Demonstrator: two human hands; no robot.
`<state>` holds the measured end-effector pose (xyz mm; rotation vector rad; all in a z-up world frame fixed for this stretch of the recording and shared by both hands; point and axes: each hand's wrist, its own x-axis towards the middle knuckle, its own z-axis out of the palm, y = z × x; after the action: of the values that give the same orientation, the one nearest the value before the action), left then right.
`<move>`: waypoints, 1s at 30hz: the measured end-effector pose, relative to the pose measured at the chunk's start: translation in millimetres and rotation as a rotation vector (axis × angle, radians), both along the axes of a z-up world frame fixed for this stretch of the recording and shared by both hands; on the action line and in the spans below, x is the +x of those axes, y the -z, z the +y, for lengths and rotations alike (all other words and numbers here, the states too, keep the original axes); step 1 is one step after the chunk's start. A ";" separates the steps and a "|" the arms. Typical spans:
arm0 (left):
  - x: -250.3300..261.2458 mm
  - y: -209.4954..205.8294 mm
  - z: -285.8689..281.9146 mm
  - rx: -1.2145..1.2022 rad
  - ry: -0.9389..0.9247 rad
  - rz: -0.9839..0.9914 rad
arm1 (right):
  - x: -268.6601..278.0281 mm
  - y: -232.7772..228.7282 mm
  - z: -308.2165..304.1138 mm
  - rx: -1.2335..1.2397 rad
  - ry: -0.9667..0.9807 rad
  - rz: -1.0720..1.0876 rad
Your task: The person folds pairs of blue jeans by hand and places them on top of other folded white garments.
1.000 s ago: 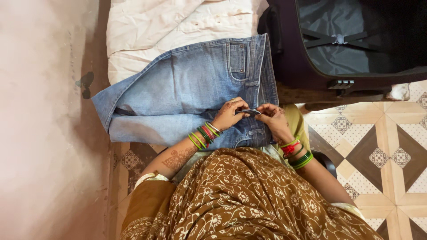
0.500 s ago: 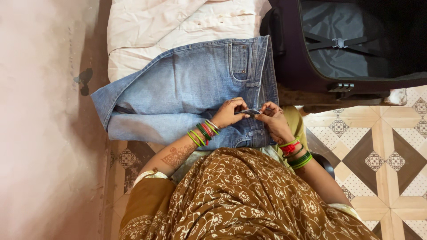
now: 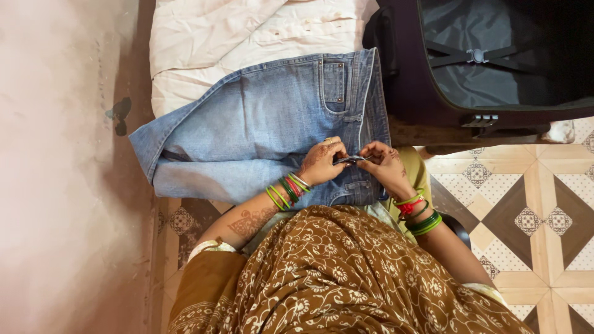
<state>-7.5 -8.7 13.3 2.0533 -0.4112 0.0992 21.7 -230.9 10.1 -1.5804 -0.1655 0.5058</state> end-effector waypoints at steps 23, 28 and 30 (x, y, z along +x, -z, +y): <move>2.1 -9.8 10.6 0.051 0.099 -0.113 | -27.2 -7.2 6.2 -0.332 0.087 -0.234; 3.3 -10.7 11.5 0.035 0.101 -0.045 | -24.7 12.7 3.1 -0.234 0.105 -0.108; 2.1 -12.6 11.9 0.061 0.084 -0.030 | -21.8 17.9 3.6 -0.091 0.073 -0.066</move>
<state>-5.3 3.2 26.0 2.0936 -0.5237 0.0677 -0.1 -227.3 -7.8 -1.6867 -0.1362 0.4090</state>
